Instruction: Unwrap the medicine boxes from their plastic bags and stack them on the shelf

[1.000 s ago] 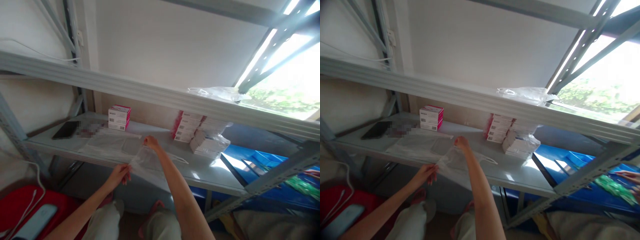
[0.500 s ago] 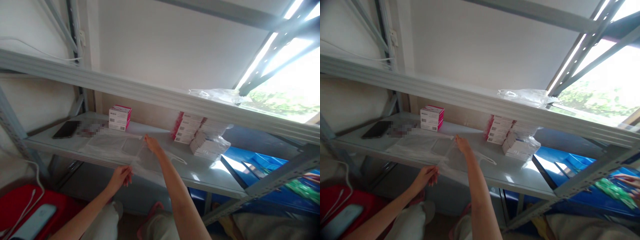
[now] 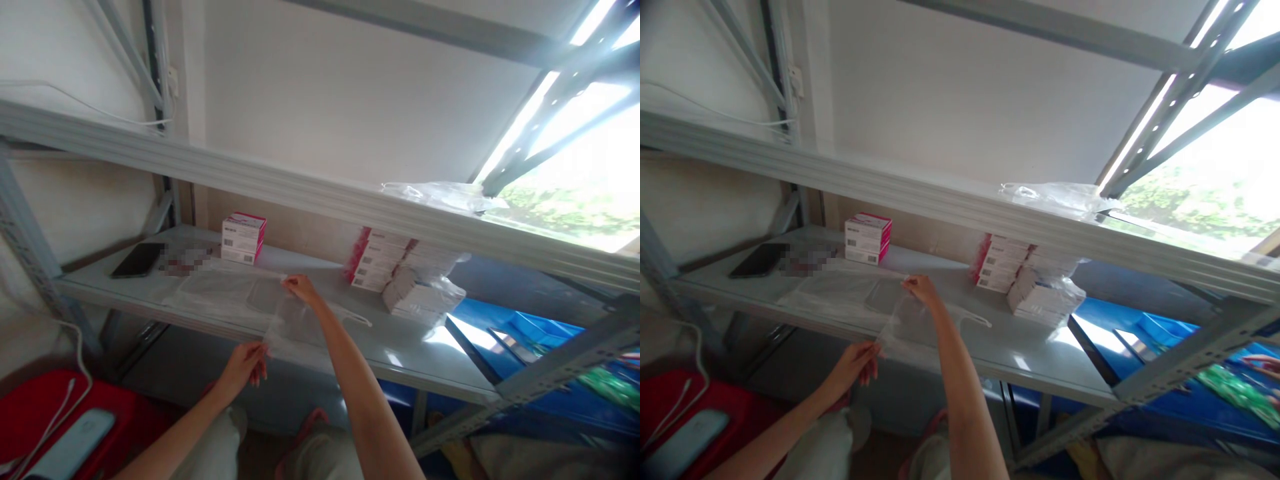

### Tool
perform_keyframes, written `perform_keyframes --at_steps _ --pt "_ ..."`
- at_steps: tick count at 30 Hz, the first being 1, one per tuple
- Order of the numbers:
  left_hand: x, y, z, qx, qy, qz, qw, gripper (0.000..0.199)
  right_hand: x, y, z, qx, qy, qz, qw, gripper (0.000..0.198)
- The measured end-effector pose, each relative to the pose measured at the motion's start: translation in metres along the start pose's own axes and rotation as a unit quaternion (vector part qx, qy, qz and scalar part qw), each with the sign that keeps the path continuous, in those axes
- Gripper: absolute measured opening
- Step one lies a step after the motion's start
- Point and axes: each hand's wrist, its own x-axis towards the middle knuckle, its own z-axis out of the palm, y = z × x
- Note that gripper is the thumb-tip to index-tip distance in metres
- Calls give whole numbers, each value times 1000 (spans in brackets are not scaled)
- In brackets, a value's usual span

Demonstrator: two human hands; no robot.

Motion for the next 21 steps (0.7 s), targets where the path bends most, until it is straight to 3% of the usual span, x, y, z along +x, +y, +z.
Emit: perform_keyframes --at_steps 7,12,17,21 --pt "-6 4 -1 1 17 7 1000 57 -6 -8 -3 -23 56 -9 998 27" --pt "-10 12 -1 -6 15 16 1000 56 -7 -21 -16 -108 81 -4 991 27" --pt "-15 31 -11 -7 22 50 998 55 9 -57 -27 -150 98 -23 984 27" --pt "-21 43 -39 -3 65 66 996 55 42 -99 -21 -180 87 -69 977 26"
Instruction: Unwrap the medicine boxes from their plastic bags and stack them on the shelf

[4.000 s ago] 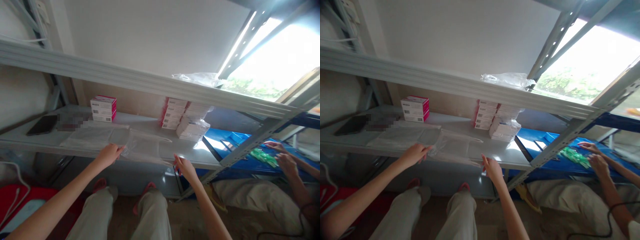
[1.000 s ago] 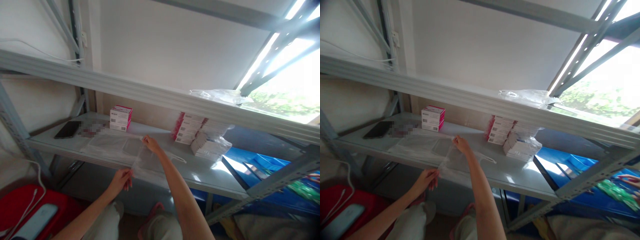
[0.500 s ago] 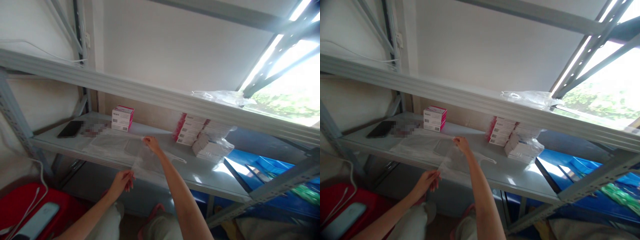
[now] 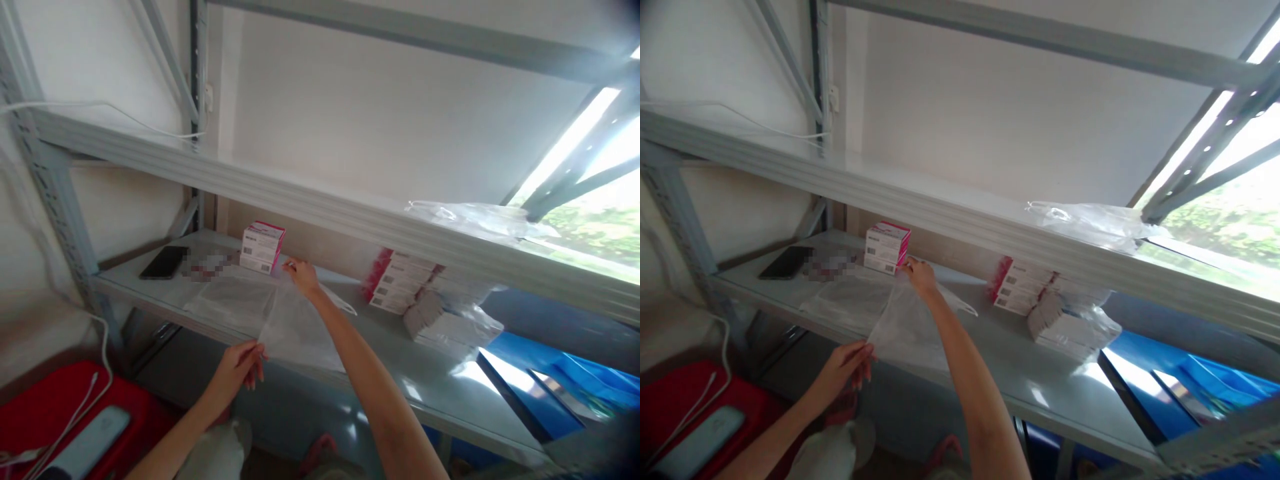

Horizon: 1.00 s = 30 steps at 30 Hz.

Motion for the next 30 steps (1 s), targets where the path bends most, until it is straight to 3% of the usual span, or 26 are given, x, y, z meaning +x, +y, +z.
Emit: perform_keyframes --at_steps 4,8,13,16,21,30 --pt "3 6 -46 -11 97 7 995 53 46 -43 20 -21 -16 -39 999 27" --pt "9 6 -90 -20 192 23 981 52 85 -83 57 -29 -29 -54 998 32" --pt "18 0 -125 23 288 26 957 53 115 -114 108 -34 -47 -38 998 31" --pt "25 -5 -137 78 305 3 949 51 121 -118 132 -45 -58 -33 997 29" --pt "33 -16 -142 141 278 -44 949 48 121 -113 156 -51 -71 -34 996 31" --pt "37 -20 -151 239 323 -16 916 38 123 -115 163 -88 -58 -16 994 38"
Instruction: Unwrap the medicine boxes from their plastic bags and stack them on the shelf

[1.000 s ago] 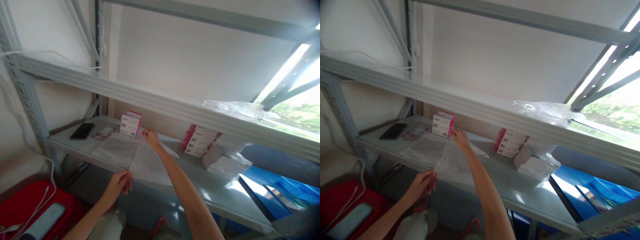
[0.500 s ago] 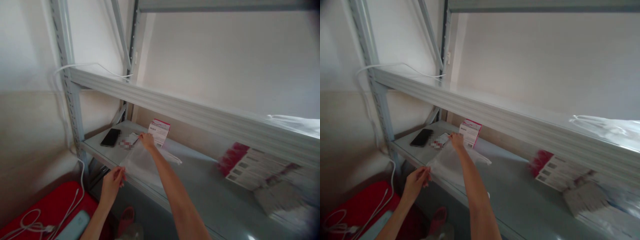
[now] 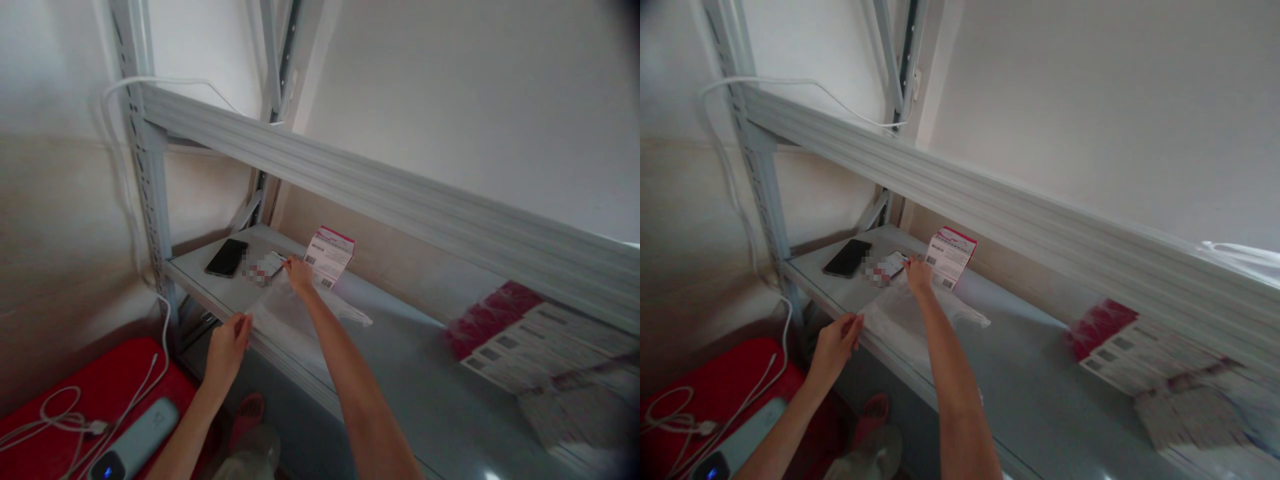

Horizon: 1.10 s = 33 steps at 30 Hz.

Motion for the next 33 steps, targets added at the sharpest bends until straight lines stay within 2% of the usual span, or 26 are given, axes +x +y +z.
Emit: perform_keyframes --at_steps 3,7,10,15,18,21,24,25,27,29,31,33 --pt "-4 1 2 28 17 13 999 41 -5 0 -1 -18 10 -14 1000 38" --pt "-10 2 8 -2 35 18 999 42 -7 -2 -3 -25 5 -38 999 33" --pt "-11 3 8 -6 47 18 999 42 -3 -6 -3 -19 0 -29 999 33" --pt "-8 10 2 121 48 -28 991 45 -5 -11 4 -7 -3 17 1000 37" --pt "-7 15 -2 205 58 -49 976 43 -16 -10 2 -12 51 3 999 39" --pt "-12 20 -7 206 63 -51 975 44 -29 -10 -12 -30 129 -73 989 42" --pt "-21 27 -11 203 125 -58 969 41 -43 -13 -35 -25 167 -122 978 41" --pt "-24 30 -10 198 155 -42 967 39 -48 -14 -42 -18 172 -131 976 40" --pt "-28 40 -5 166 182 40 968 31 -59 -15 -51 1 172 -140 975 39" --pt "-25 52 6 140 142 171 965 24 -71 -12 -52 24 167 -147 975 36" --pt "-16 63 19 146 80 288 943 22 -81 -3 -43 47 157 -145 976 35" --pt "-5 70 34 172 59 345 921 26 -88 10 -28 74 136 -119 981 37"
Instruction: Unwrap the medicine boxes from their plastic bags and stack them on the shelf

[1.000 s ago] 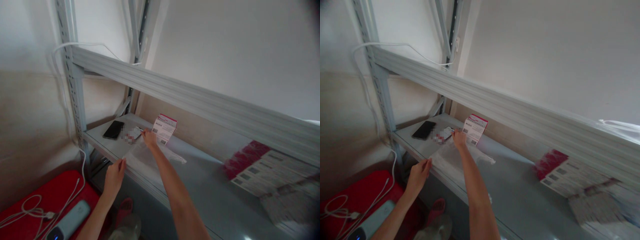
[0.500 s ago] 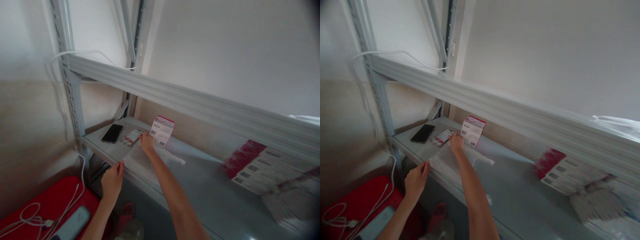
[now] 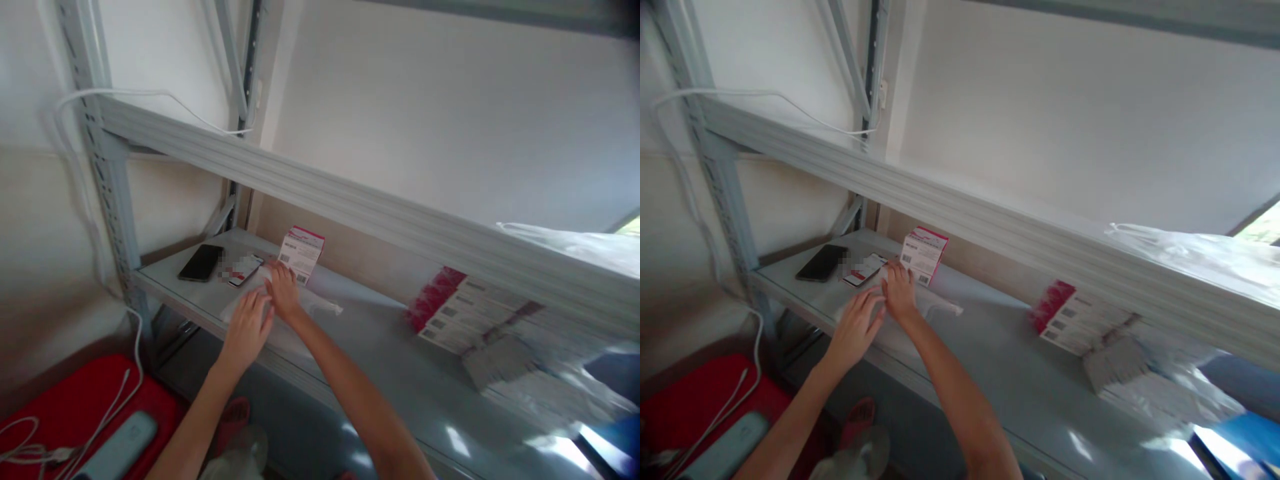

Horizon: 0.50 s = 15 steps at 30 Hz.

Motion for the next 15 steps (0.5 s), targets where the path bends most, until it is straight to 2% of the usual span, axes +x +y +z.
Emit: perform_keyframes --at_steps 2,4,9,15 --pt "8 0 16 34 -5 5 999 39 -10 14 11 28 -24 55 998 42" --pt "10 -3 32 73 -35 -17 997 52 -16 26 18 50 -48 90 994 46" --pt "1 -13 56 156 -140 -84 974 65 -24 36 25 67 -105 87 988 50" --pt "-3 -15 59 205 -178 -100 957 65 -29 38 30 80 -142 85 983 52"
